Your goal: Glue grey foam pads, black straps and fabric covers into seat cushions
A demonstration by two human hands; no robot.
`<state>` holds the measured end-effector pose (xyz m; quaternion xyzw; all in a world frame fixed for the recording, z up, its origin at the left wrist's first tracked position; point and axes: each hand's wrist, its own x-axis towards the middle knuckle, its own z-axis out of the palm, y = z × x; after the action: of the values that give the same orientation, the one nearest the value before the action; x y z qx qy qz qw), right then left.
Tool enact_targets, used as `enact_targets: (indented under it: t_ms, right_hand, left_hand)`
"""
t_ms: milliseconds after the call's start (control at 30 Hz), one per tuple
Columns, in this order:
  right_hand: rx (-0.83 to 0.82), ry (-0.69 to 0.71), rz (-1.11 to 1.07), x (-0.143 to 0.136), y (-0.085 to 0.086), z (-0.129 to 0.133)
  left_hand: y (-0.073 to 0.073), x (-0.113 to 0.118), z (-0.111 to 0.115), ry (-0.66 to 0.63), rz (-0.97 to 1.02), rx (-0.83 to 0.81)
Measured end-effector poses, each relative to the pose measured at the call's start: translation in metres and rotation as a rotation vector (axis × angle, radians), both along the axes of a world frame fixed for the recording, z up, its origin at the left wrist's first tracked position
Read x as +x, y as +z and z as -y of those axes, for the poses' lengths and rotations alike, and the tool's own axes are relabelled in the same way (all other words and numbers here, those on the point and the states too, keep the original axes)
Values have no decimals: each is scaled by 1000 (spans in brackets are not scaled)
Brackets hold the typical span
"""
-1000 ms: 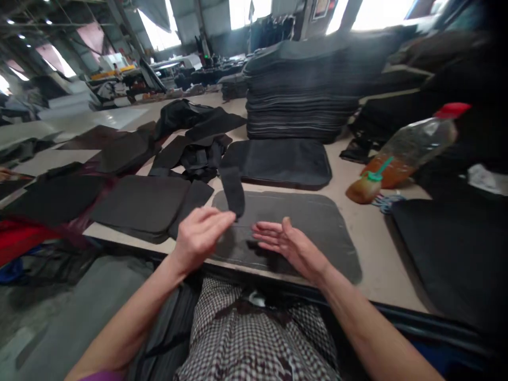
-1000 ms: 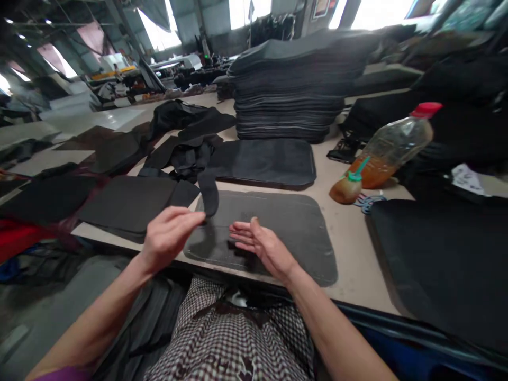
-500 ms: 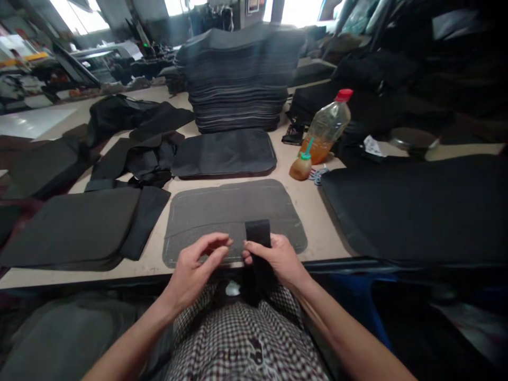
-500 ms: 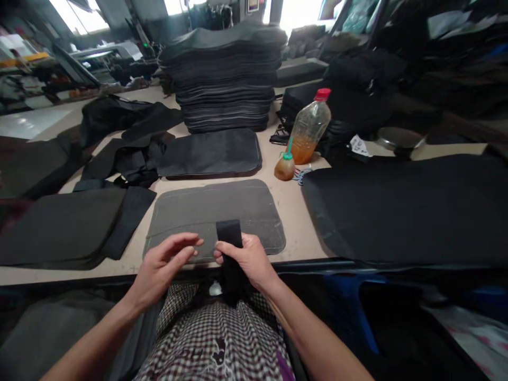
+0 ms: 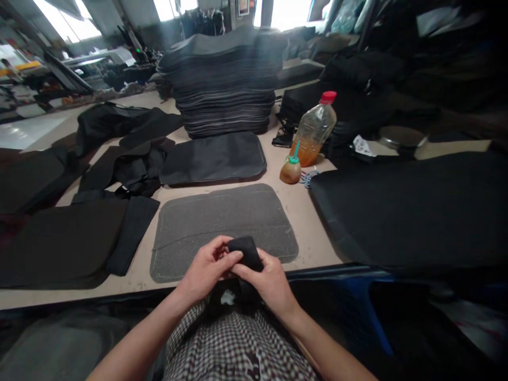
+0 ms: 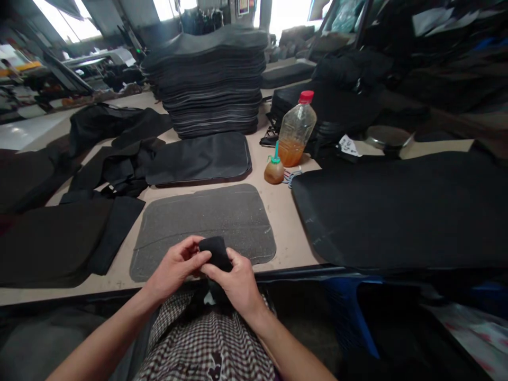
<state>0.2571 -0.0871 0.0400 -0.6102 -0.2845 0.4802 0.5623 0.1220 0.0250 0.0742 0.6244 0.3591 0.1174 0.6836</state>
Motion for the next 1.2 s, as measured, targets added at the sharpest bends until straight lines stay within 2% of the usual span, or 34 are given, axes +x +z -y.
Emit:
enact_targets:
  t_ms: [33,100,233,333,400,500,600,733,800,967,1067,1200]
  right_hand:
    - [-7,11,-18,1,-1,2]
    - [-8,67,-86,2,-2,7]
    - [67,208,-487,5,-5,21]
    - [106,264,-707,6,-6,29]
    - [118,261,-708,8,-6,32]
    - [127,249,-649,11,-5,35]
    - [114,296,-618,14,-7,38]
    - [133,292,-618,12,-11,44]
    - [163,284,-670,10,-11,47]
    - [191,305,-827,3,-12,50]
    - [166,274,-823,-1,-14,52]
    - [181,225,-694,-2,-18,56]
  left_hand:
    - [0,1,0,-4,-12,40]
    - [0,2,-1,-41,-33,222]
    - [-2,2,-3,-174,48,779]
    - [-3,3,-2,-279,141,1091]
    - [-3,5,-2,-294,156,1209]
    - [-1,7,-1,-212,153,1261]
    - [4,7,-2,-77,131,1132]
    - [13,7,-4,73,41,704]
    - [15,8,-5,113,30,553]
    - [16,12,-7,244,32,367]
    - [18,16,-6,357,125,195]
    - [22,17,-3,458,298,12]
